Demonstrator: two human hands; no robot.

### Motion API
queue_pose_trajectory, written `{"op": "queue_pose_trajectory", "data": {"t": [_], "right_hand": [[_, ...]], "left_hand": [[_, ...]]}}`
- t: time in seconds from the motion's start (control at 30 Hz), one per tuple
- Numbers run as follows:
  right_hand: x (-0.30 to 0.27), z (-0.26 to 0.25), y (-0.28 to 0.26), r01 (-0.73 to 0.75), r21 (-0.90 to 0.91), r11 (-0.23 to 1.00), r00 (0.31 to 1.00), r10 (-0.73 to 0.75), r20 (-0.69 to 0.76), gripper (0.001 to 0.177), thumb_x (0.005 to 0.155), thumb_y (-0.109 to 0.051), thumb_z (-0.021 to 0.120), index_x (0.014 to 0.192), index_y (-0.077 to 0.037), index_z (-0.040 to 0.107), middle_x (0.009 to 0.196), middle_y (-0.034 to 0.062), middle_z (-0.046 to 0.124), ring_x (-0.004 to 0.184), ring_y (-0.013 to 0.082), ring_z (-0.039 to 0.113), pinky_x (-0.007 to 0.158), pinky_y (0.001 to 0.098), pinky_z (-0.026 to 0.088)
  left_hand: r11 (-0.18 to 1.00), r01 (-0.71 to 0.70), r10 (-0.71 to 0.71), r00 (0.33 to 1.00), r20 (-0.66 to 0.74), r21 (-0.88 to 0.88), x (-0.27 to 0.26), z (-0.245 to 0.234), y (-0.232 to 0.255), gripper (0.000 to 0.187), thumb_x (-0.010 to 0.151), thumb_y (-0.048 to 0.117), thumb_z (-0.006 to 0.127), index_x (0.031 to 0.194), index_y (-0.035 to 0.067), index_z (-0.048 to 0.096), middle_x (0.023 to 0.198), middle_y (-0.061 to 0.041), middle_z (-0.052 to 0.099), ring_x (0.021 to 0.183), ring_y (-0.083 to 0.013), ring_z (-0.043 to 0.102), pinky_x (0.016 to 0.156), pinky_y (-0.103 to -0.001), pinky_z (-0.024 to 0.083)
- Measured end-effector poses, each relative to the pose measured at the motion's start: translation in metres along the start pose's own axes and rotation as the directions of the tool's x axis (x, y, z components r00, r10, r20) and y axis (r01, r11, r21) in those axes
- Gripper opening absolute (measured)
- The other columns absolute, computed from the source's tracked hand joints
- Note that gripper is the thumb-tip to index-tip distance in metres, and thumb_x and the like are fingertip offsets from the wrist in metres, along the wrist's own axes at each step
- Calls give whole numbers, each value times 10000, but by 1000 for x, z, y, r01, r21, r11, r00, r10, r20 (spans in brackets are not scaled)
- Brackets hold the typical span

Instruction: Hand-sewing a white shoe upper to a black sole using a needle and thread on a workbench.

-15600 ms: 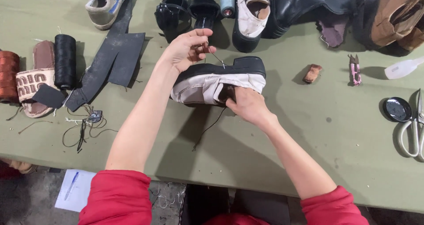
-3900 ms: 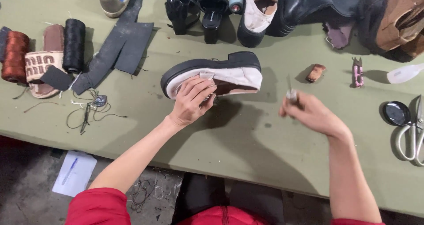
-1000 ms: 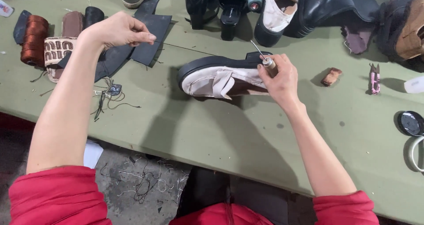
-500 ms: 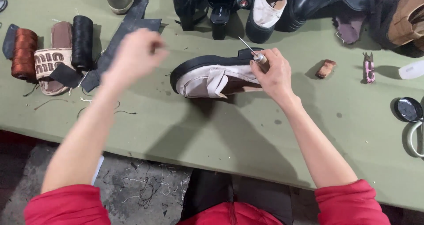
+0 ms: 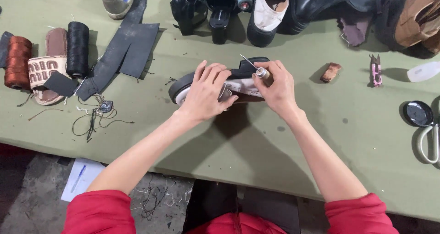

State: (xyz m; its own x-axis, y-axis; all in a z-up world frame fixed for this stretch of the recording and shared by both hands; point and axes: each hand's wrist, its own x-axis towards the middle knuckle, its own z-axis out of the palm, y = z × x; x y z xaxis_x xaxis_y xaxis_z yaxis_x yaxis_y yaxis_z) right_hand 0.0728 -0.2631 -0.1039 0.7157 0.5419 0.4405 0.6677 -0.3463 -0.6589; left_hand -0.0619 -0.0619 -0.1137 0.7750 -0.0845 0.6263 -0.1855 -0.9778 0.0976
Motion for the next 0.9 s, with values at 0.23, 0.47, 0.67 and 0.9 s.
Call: {"op": "queue_pose_trajectory", "data": {"t": [0.23,0.47,0.67,0.9], "right_hand": [[-2,-3,-2,29,14,999,999,-29,-13,272,897,-155,787,1161,-184,729,904,106,589,885,367,678,771,431,554],[-3,-2,-4,29,38,999,1000,-28,-14,292,891,-120,790,1173,-172,737,911,118,610,881,371,683,769,433,563],[1,1,-4,39,11,999,999,-39,-21,262,914,-150,788,1169,-168,732,914,113,611,878,368,686,759,439,567],[-1,-2,-7,62,10,998,998,-61,-30,244,941,-148,776,1179,-144,726,919,131,604,901,392,686,757,435,576]], "left_hand": [[987,-132,149,967,-207,93,-6,7,1,522,856,387,726,1243,43,662,1242,-188,627,1254,-372,589,1173,-597,350],[970,-39,76,986,-149,240,-16,-1,22,719,699,275,696,1348,-18,602,1439,-268,573,1410,-494,450,1145,-762,216],[974,66,-10,969,-248,218,-11,20,15,661,669,150,761,1287,-25,607,1327,-221,640,1337,-468,525,1140,-739,265],[961,37,51,950,-309,273,-11,34,-1,453,823,184,782,1263,144,682,1188,-96,670,1207,-350,586,1071,-633,374]]}}
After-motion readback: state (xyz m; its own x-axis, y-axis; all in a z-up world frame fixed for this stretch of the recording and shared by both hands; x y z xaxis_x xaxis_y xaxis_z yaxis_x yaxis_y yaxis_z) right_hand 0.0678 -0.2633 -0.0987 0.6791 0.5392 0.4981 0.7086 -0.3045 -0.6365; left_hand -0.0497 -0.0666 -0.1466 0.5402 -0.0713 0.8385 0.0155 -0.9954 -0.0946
